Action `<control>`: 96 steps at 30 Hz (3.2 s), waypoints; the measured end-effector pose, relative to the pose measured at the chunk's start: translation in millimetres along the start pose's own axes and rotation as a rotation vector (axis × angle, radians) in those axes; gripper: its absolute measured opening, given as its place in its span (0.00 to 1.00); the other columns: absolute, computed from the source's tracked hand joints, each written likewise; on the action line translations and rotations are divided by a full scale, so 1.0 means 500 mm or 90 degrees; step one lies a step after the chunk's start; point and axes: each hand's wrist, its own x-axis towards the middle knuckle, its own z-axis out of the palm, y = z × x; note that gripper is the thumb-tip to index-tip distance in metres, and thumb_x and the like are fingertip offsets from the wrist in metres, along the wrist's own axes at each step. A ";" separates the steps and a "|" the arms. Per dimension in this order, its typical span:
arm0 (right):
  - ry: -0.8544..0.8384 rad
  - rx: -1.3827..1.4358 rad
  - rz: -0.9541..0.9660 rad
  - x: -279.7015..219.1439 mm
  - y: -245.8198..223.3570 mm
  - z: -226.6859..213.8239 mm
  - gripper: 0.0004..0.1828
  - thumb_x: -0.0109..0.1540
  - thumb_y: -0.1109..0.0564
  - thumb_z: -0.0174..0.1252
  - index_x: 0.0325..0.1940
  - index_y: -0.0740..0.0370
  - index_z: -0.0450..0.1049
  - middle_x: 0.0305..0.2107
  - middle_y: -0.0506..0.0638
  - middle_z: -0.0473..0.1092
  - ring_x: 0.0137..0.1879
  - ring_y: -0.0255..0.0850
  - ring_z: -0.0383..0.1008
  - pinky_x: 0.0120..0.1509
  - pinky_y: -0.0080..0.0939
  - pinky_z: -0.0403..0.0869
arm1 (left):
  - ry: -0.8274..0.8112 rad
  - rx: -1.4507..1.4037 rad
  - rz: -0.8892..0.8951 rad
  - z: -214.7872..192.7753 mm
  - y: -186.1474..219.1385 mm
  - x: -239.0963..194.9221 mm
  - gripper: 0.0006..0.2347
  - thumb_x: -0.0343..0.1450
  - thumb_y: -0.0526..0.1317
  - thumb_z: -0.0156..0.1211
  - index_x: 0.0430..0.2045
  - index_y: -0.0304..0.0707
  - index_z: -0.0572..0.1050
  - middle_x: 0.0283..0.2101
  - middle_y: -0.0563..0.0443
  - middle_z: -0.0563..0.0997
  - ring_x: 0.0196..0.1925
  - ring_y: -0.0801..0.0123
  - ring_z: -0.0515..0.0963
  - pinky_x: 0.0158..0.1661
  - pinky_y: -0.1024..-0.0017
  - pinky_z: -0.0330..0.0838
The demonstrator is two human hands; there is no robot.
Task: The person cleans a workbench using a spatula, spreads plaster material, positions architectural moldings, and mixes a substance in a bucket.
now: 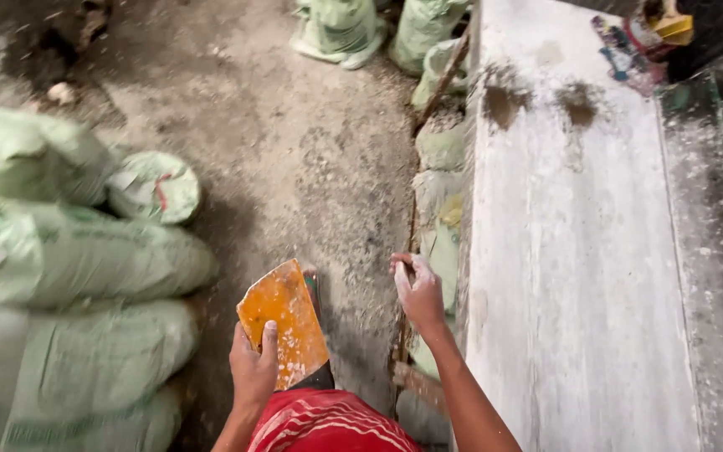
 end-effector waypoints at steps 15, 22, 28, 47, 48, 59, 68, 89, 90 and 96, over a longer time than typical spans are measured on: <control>0.216 0.096 0.170 0.425 0.132 -0.071 0.17 0.62 0.47 0.67 0.33 0.60 0.69 0.26 0.52 0.70 0.37 0.43 0.72 0.49 0.47 0.71 | -0.359 0.208 0.280 0.536 0.601 0.530 0.18 0.74 0.40 0.55 0.56 0.30 0.66 0.42 0.23 0.79 0.45 0.37 0.82 0.42 0.45 0.73; 0.189 0.102 0.266 0.633 0.128 -0.164 0.13 0.59 0.47 0.65 0.36 0.60 0.81 0.31 0.61 0.78 0.43 0.50 0.77 0.54 0.54 0.72 | -0.439 0.215 0.252 0.776 0.674 0.558 0.16 0.75 0.46 0.56 0.49 0.29 0.74 0.41 0.23 0.82 0.47 0.36 0.84 0.42 0.47 0.77; 0.093 0.004 0.318 0.766 0.113 -0.295 0.15 0.60 0.44 0.57 0.34 0.54 0.84 0.30 0.43 0.81 0.31 0.32 0.73 0.38 0.37 0.65 | -0.408 0.213 0.104 0.935 0.640 0.693 0.12 0.75 0.47 0.53 0.39 0.38 0.76 0.32 0.47 0.83 0.30 0.67 0.82 0.28 0.68 0.75; 0.486 0.265 0.340 1.072 0.156 -0.431 0.14 0.60 0.64 0.41 0.24 0.59 0.71 0.22 0.49 0.68 0.29 0.38 0.67 0.38 0.40 0.67 | -0.613 0.186 -0.115 1.782 0.840 0.951 0.24 0.73 0.43 0.58 0.64 0.39 0.63 0.59 0.45 0.69 0.51 0.59 0.74 0.41 0.63 0.78; 0.500 0.267 0.326 1.089 0.146 -0.439 0.14 0.62 0.63 0.42 0.27 0.59 0.72 0.23 0.49 0.69 0.30 0.38 0.68 0.39 0.39 0.68 | -0.602 0.145 -0.116 1.829 0.830 0.960 0.15 0.74 0.40 0.58 0.55 0.39 0.72 0.43 0.45 0.80 0.30 0.64 0.81 0.24 0.66 0.81; 0.571 0.234 0.595 1.132 0.117 -0.449 0.19 0.67 0.52 0.45 0.51 0.54 0.82 0.27 0.45 0.78 0.38 0.35 0.77 0.49 0.35 0.72 | -0.583 0.302 -0.081 2.026 0.850 0.963 0.13 0.73 0.41 0.64 0.48 0.36 0.73 0.43 0.41 0.83 0.27 0.56 0.86 0.20 0.72 0.73; 0.582 0.299 0.581 1.179 0.100 -0.469 0.15 0.61 0.60 0.42 0.29 0.57 0.75 0.51 0.50 0.79 0.49 0.41 0.79 0.56 0.42 0.77 | -0.588 0.297 -0.061 2.068 0.825 0.966 0.10 0.71 0.36 0.67 0.37 0.29 0.71 0.40 0.38 0.78 0.30 0.54 0.85 0.28 0.66 0.86; 0.802 1.196 0.263 1.368 -0.068 -0.718 0.39 0.70 0.33 0.28 0.75 0.60 0.56 0.68 0.61 0.62 0.72 0.52 0.63 0.79 0.58 0.52 | -1.266 0.698 0.559 1.867 0.990 0.747 0.28 0.72 0.31 0.47 0.71 0.25 0.54 0.74 0.26 0.51 0.75 0.36 0.48 0.70 0.49 0.40; 0.832 1.278 0.218 1.369 -0.072 -0.740 0.41 0.71 0.30 0.24 0.78 0.58 0.53 0.69 0.58 0.61 0.73 0.50 0.62 0.82 0.58 0.47 | -1.276 0.709 0.598 1.894 0.982 0.757 0.30 0.73 0.36 0.49 0.72 0.24 0.51 0.75 0.22 0.47 0.76 0.29 0.40 0.72 0.44 0.27; 0.896 0.354 0.512 1.332 0.109 -0.698 0.28 0.69 0.55 0.39 0.75 0.57 0.54 0.69 0.57 0.59 0.76 0.57 0.56 0.80 0.59 0.53 | -0.943 0.306 0.398 2.241 1.093 0.747 0.23 0.80 0.32 0.38 0.73 0.50 0.54 0.43 0.44 0.76 0.34 0.71 0.80 0.36 0.76 0.77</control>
